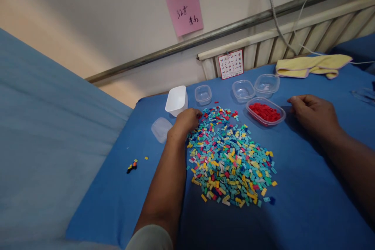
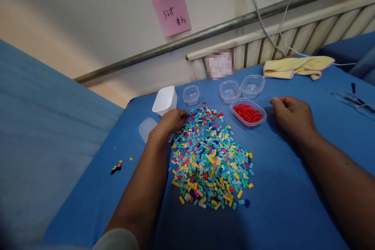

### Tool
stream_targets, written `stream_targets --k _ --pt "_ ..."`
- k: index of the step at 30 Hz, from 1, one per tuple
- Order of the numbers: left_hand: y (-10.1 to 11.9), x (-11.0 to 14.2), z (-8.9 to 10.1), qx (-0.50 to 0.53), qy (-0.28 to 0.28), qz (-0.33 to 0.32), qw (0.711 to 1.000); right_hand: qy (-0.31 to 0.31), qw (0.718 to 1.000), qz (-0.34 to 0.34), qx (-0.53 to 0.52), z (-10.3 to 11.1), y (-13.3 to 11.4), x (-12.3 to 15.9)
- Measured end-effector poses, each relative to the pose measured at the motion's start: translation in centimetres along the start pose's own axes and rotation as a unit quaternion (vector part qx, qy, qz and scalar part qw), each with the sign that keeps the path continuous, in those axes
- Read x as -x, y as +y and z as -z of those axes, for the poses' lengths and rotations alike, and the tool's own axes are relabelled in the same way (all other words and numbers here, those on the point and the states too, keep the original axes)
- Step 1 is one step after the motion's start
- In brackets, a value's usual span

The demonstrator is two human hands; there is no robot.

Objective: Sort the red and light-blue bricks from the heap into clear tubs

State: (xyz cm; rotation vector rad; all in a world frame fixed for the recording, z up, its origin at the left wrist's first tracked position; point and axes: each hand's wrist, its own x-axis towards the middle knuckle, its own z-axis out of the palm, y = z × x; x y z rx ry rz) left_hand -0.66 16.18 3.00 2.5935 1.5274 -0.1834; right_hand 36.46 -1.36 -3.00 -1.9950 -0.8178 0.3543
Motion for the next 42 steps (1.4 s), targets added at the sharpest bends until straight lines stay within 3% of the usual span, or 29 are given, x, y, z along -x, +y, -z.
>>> stream_targets --k 10,18,24,28,33,36,39,42 --pt "-0.1 0.2 0.0 0.033 0.01 -0.01 0.999 -0.001 1.0 -0.016 0.0 0.0 -0.6 0.3" --pt "-1.6 0.1 0.5 0.086 0.084 0.013 0.993 0.0 1.0 -0.016 -0.004 0.1 -0.8 0.5" --pt "-3.1 0.2 1.1 0.268 0.124 -0.001 0.955 -0.001 1.0 -0.014 -0.008 -0.2 -0.1 0.1" --pt "0.1 -0.3 0.2 0.372 0.103 -0.054 0.921 -0.003 1.0 0.008 -0.004 -0.3 0.0 -0.2" --pt "8.6 -0.8 -1.4 0.435 0.075 -0.136 0.887 -0.009 1.0 0.025 -0.01 -0.4 -0.1 -0.4" --pt "12.3 -0.9 -2.3 0.467 0.061 -0.156 0.868 -0.006 0.999 0.037 -0.015 -0.6 -0.1 -0.6" --pt "12.9 -0.9 -2.5 0.514 0.051 -0.181 0.837 -0.007 0.999 0.049 -0.022 -0.7 0.0 -0.6" --pt "10.6 -0.9 -1.4 0.503 0.097 -0.159 0.844 -0.011 0.998 0.057 -0.026 -0.7 0.0 -0.6"
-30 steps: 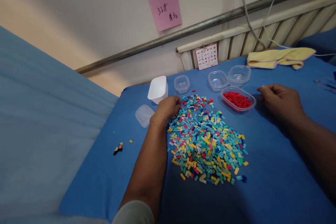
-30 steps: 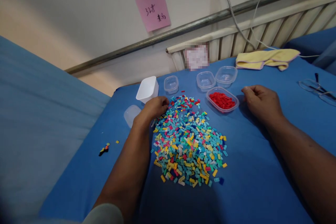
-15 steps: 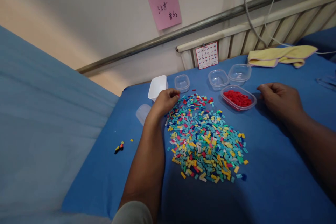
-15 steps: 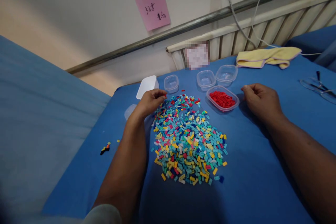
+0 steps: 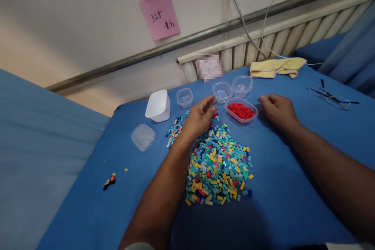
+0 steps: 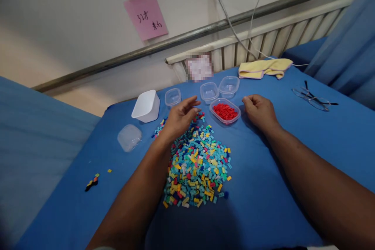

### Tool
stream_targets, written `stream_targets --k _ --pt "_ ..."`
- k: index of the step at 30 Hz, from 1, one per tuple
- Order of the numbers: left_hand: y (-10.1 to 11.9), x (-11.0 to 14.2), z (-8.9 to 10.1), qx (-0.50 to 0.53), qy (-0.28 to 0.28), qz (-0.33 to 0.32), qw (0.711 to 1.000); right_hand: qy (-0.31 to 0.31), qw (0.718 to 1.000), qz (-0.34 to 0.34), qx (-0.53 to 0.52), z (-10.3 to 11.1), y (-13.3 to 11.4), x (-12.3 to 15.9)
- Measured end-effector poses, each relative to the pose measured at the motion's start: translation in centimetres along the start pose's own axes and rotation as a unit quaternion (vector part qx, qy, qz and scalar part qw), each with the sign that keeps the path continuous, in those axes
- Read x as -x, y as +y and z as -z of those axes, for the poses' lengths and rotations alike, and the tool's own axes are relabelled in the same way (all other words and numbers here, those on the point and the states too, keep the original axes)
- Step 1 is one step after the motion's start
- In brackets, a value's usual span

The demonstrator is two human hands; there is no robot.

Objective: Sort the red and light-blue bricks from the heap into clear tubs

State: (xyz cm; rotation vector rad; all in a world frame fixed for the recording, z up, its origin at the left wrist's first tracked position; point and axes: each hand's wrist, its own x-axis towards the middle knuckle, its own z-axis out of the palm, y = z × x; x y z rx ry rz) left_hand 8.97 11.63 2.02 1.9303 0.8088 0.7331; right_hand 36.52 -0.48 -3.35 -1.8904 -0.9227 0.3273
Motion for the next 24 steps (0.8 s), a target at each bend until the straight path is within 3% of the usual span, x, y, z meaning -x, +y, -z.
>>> stream_targets --k 5,8,13,18,24 --pt "0.1 0.6 7.5 -0.22 0.08 0.054 0.971 -0.001 1.0 -0.005 0.003 0.2 0.0 0.1" --pt "-0.4 1.1 9.8 -0.303 0.089 0.097 0.944 -0.01 1.0 -0.006 0.006 0.3 -0.1 0.3" --pt "-1.8 1.0 9.2 -0.413 -0.001 0.128 0.902 -0.008 1.0 -0.021 0.008 0.3 -0.3 0.4" --pt "-2.4 0.8 8.4 -0.424 -0.084 0.125 0.893 -0.002 1.0 -0.02 0.012 0.2 0.0 0.3" --pt "-2.6 0.8 8.5 -0.448 -0.101 0.14 0.877 0.002 1.0 -0.016 0.014 0.0 0.6 0.0"
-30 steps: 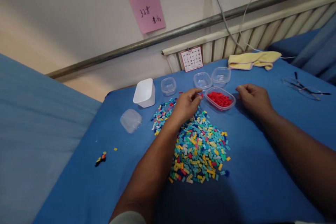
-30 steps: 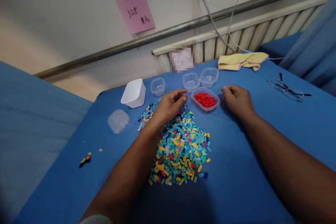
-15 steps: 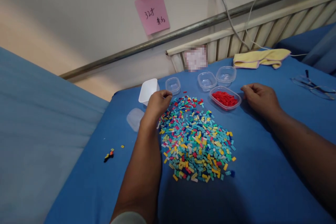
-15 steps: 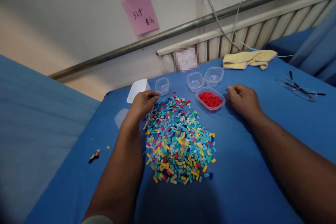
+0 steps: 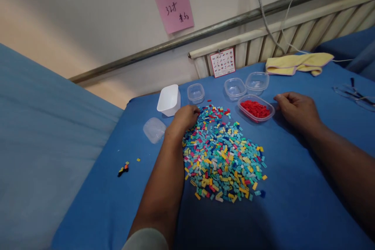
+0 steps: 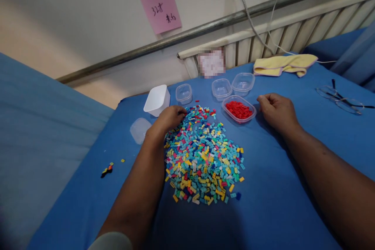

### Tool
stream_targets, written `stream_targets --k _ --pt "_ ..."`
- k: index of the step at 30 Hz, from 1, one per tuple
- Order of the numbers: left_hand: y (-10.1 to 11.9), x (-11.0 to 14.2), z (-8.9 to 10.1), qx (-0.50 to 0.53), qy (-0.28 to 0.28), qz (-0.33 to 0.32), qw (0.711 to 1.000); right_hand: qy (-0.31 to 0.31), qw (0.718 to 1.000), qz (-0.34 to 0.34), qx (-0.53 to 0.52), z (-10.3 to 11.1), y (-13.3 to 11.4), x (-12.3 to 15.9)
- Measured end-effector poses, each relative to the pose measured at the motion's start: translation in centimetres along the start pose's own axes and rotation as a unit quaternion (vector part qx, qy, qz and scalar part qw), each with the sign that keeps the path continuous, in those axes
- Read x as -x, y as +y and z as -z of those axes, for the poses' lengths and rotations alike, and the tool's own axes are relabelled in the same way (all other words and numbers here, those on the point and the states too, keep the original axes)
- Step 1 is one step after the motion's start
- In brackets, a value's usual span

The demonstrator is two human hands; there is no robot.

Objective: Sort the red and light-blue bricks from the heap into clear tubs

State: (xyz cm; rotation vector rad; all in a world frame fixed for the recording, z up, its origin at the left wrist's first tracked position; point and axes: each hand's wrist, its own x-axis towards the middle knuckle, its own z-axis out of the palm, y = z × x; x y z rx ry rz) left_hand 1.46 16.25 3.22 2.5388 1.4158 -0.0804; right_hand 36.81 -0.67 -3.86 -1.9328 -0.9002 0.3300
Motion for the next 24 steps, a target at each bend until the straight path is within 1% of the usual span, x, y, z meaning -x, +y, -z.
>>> stream_targets --k 6,12,19,24 --pt "-0.1 0.0 0.0 -0.016 0.009 0.012 1.0 0.0 1.0 0.003 0.003 0.0 0.1 0.0" --pt "0.0 0.2 0.1 -0.018 -0.006 -0.006 1.0 -0.001 1.0 0.001 0.002 0.0 0.0 0.0" --pt "-0.2 -0.4 -0.6 -0.035 0.012 -0.023 0.999 -0.001 1.0 -0.002 0.006 0.2 -0.3 0.1" --pt "-0.4 -0.7 -0.9 -0.034 0.012 -0.045 0.998 -0.004 1.0 -0.001 0.004 0.1 -0.2 0.0"
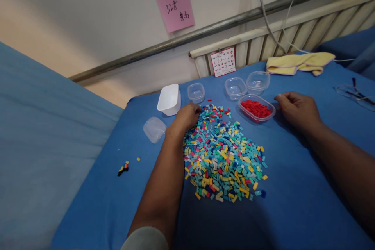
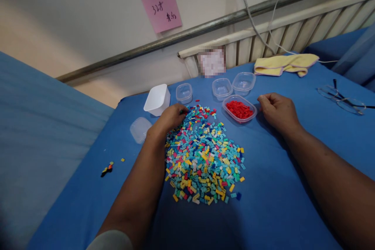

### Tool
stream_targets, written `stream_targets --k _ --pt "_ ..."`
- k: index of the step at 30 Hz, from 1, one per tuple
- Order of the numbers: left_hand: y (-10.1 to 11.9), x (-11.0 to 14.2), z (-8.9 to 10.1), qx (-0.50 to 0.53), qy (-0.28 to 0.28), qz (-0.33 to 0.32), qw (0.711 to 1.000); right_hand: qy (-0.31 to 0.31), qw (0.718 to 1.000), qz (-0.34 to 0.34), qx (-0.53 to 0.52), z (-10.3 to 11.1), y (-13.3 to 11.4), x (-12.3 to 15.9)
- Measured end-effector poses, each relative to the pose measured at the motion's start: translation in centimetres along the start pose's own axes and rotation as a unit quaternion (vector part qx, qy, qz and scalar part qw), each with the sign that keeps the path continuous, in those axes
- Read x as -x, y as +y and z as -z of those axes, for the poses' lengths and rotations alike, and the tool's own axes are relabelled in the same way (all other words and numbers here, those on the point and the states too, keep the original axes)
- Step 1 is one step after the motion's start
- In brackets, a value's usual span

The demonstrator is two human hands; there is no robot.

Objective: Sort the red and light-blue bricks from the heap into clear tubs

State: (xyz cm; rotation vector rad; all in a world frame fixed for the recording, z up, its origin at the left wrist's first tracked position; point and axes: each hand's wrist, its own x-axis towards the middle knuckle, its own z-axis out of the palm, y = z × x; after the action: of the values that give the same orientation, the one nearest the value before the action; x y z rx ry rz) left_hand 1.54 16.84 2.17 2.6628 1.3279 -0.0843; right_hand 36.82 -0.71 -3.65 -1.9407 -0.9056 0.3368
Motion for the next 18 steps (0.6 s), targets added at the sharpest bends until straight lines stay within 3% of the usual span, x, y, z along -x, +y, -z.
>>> stream_targets --k 10,18 --pt "-0.04 -0.01 -0.12 0.013 0.008 -0.015 1.0 0.002 1.0 0.001 0.001 -0.05 -0.07 0.14" --pt "0.17 0.18 0.08 0.012 0.005 0.016 1.0 -0.001 1.0 0.006 0.001 -0.04 -0.01 0.04"
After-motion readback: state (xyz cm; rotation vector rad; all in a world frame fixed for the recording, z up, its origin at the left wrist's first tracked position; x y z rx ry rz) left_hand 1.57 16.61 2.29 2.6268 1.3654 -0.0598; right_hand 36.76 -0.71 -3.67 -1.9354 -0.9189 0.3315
